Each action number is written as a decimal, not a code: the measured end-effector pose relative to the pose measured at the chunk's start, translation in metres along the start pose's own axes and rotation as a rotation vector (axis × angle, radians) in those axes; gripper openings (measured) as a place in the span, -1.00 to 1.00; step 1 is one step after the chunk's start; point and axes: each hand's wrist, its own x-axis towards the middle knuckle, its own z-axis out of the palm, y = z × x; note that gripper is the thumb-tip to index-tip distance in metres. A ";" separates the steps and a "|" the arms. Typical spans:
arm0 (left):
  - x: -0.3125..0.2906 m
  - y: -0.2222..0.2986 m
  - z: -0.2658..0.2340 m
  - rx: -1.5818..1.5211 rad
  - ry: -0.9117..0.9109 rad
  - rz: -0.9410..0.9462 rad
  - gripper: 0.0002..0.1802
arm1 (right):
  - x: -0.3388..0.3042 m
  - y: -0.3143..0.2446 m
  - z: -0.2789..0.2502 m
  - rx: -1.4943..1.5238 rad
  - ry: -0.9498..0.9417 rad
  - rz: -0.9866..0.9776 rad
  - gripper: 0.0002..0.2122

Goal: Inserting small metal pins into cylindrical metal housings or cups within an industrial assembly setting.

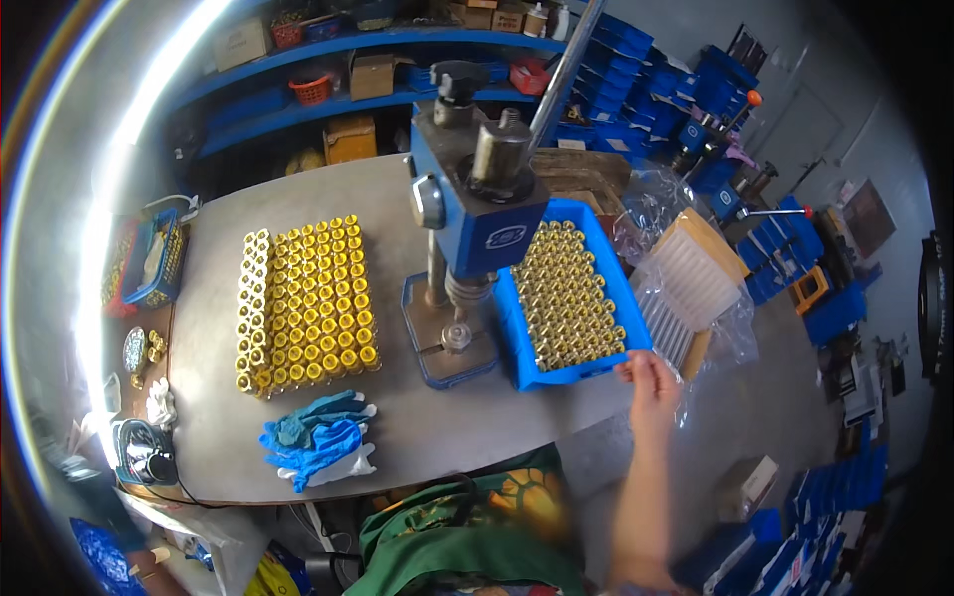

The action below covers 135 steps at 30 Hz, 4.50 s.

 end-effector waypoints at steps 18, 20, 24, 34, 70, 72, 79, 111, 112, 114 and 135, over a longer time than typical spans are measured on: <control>-0.140 0.256 0.257 -0.382 -0.836 0.208 -0.10 | 0.128 0.159 0.260 0.317 -0.951 -0.291 -0.60; -0.134 0.254 0.277 -0.391 -0.810 0.173 -0.12 | 0.143 0.160 0.298 0.316 -0.888 -0.230 -0.56; -0.127 0.251 0.315 -0.338 -0.772 0.027 -0.21 | 0.189 0.161 0.360 0.276 -0.703 -0.147 -0.47; -0.114 0.316 0.254 -0.991 -0.731 0.740 -0.21 | 0.331 0.080 0.229 -0.833 -0.631 -0.171 -0.40; -0.033 0.475 0.268 -1.453 -0.873 0.660 -0.58 | 0.155 0.240 -0.224 -1.019 -0.023 0.550 -0.69; -0.033 0.479 0.281 -1.423 -0.957 0.650 -0.56 | 0.165 0.225 -0.196 -1.139 -0.214 0.456 -0.69; -0.037 0.511 0.307 -1.352 -0.804 0.645 -0.55 | 0.217 0.215 -0.165 -1.081 -0.209 0.358 -0.72; -0.056 0.568 0.386 -0.567 -1.193 1.087 -0.82 | 0.219 0.190 -0.072 -0.714 -0.346 -0.018 -0.67; -0.049 0.556 0.389 -0.558 -1.206 1.005 -0.82 | 0.223 0.199 -0.067 -0.708 -0.349 -0.021 -0.67; -0.049 0.548 0.390 -0.552 -1.217 0.925 -0.82 | 0.228 0.215 -0.066 -0.791 -0.386 -0.060 -0.61; -0.123 0.611 0.397 -1.560 -1.540 -1.488 -0.54 | 0.224 0.185 -0.055 -0.565 -0.204 -0.191 -0.49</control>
